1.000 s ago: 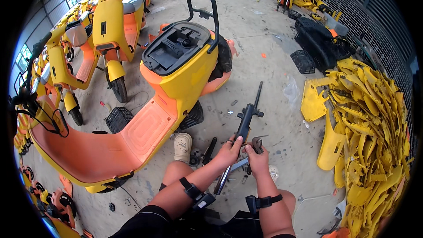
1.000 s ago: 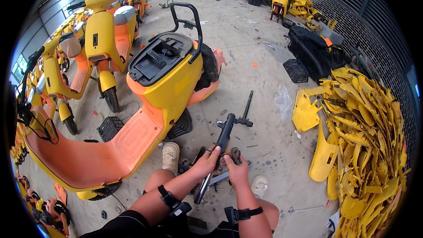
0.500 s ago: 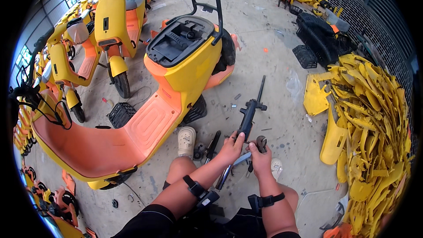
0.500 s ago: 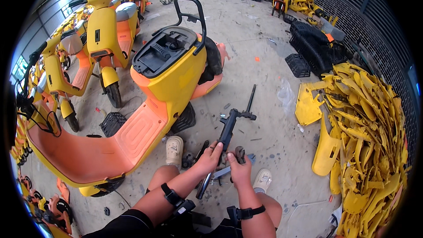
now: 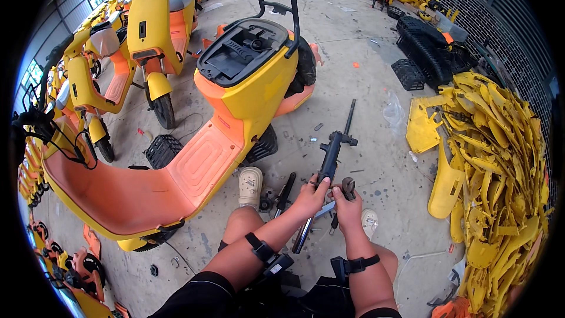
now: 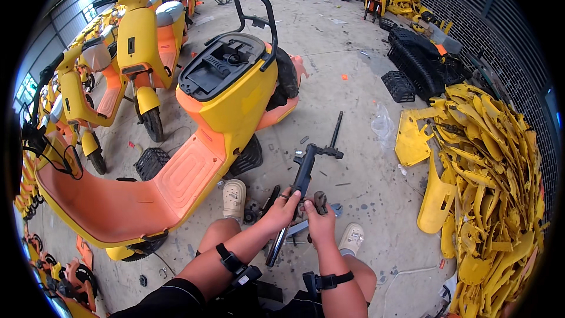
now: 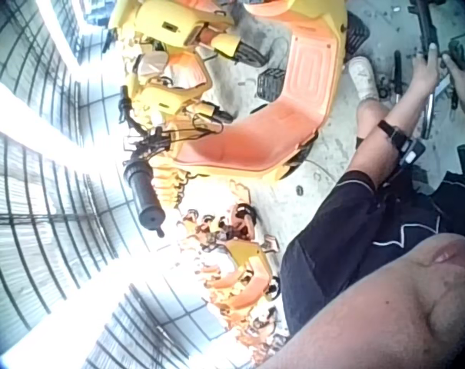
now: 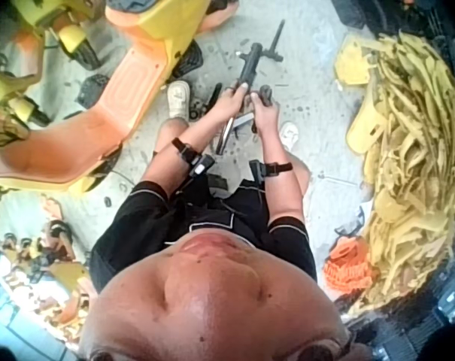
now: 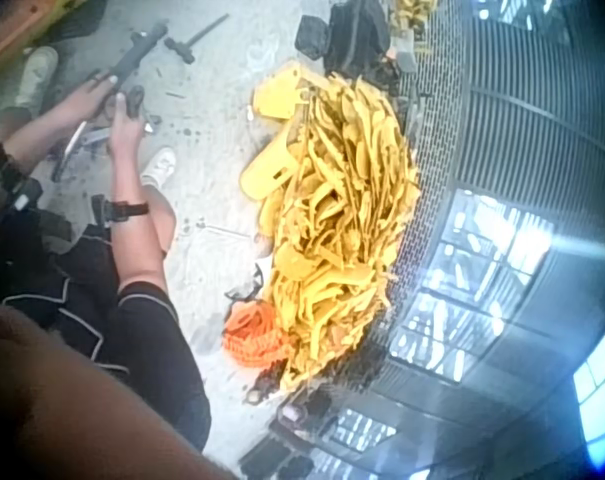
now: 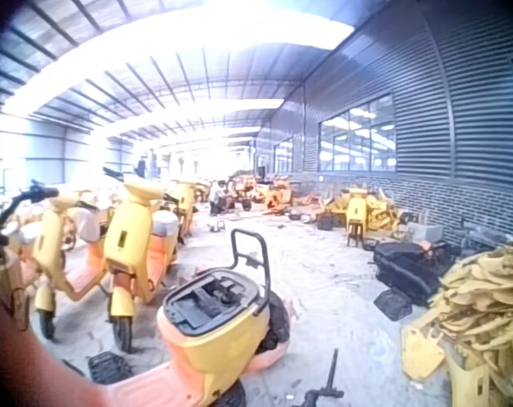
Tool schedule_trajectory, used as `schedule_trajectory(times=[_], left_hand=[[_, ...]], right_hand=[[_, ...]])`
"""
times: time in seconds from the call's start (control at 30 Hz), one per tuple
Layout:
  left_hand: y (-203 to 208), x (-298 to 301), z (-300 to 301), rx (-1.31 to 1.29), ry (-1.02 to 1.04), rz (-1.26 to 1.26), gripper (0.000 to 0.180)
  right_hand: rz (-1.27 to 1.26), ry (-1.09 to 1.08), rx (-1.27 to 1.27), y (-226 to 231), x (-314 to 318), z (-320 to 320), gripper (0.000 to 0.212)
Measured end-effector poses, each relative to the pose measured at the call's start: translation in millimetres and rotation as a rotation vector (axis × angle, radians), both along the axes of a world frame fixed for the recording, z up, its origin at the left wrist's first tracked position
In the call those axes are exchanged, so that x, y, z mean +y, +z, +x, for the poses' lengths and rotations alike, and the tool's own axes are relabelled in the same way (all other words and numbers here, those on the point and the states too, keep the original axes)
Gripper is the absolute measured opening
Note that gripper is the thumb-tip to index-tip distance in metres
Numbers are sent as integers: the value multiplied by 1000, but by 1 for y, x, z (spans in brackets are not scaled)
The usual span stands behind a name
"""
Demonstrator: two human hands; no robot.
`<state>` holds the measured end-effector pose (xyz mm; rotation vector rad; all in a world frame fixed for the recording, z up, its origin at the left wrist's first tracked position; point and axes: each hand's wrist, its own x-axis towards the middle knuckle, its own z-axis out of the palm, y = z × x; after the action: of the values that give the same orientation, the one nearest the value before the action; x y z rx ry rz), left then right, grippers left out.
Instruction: The person sits on the floor and assembles a black cylindrical scooter part, using a wrench to tighten a bolt and a hammer to tap the component into place. The person handles the part and tools with both hands while surrounded by yellow scooter bodies.
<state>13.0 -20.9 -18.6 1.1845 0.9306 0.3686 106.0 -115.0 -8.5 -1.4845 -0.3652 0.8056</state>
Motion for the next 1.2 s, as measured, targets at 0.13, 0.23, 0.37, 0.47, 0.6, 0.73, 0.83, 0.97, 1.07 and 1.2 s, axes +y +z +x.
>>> schedule_trajectory(times=[0.13, 0.23, 0.37, 0.47, 0.6, 0.73, 0.83, 0.97, 1.07, 1.2], left_hand=[[-5, -1, 1, 36, -2, 2, 65], [0, 1, 0, 34, -14, -28, 62], [17, -1, 2, -2, 64, -119, 53], [16, -1, 4, -38, 81, -101, 47], [9, 0, 3, -116, 61, -112, 45], [4, -1, 6, -117, 56, -97, 45], [-6, -1, 5, -140, 36, -100, 47], [-2, -2, 5, -153, 29, -126, 48], [11, 2, -1, -111, -71, -174, 46], [23, 1, -4, -87, -9, -205, 50]], right_hand=[[-8, -10, -2, -2, -1, 2, 20], [-27, 4, 13, 0, 0, 3, 21], [-14, 1, 22, 0, 2, 5, 22], [-14, -16, 29, 1, 3, 4, 21], [-49, -10, 53, 2, 1, 7, 22], [-41, -1, 37, 0, -1, 8, 21], [-39, 17, 24, 2, -1, 7, 21], [-39, 23, 30, 2, 0, 8, 21], [-52, 42, 27, 5, 1, 9, 24], [75, -28, -212, -6, 5, 2, 29]])
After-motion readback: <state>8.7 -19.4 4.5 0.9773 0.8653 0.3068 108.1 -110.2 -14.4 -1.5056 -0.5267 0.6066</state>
